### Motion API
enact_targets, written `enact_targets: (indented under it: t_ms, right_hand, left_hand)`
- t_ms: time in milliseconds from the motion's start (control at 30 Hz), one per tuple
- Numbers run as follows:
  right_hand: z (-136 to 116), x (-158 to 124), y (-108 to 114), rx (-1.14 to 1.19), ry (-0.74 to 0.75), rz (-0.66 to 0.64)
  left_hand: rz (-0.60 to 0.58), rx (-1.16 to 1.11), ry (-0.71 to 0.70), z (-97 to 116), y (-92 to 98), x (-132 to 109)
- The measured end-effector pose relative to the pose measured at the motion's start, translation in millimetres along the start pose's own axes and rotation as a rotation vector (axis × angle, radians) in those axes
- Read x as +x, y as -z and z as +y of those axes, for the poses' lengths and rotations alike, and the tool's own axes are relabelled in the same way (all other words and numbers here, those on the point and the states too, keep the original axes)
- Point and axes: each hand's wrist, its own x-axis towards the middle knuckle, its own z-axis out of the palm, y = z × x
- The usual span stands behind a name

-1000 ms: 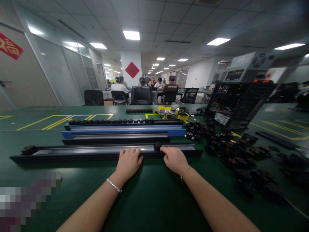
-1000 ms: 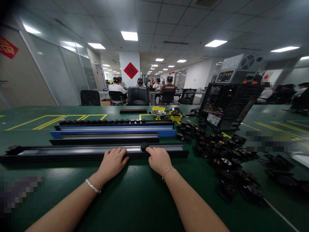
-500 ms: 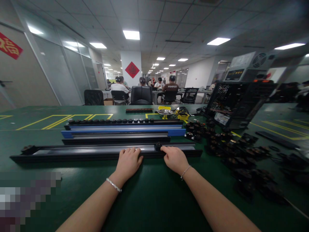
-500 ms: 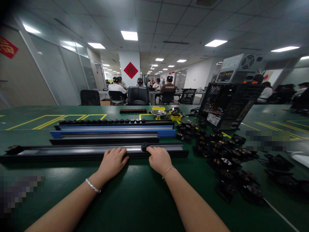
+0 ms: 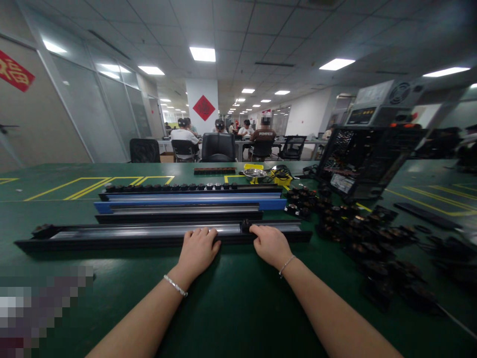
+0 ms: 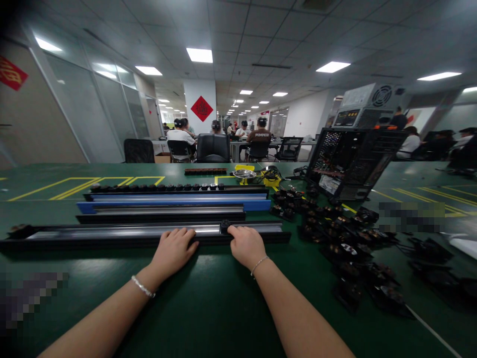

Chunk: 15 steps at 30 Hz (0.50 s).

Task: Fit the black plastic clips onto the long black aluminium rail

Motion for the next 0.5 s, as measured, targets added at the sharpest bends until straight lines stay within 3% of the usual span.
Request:
enact_targets:
  t_ms: [500]
  right_hand:
    - [3.1, -1.5, -2.1, 0.004, -0.043, 0.084]
  left_hand:
    - [-0.009, -0.015, 0.004, 0.7, 1.8, 0.3]
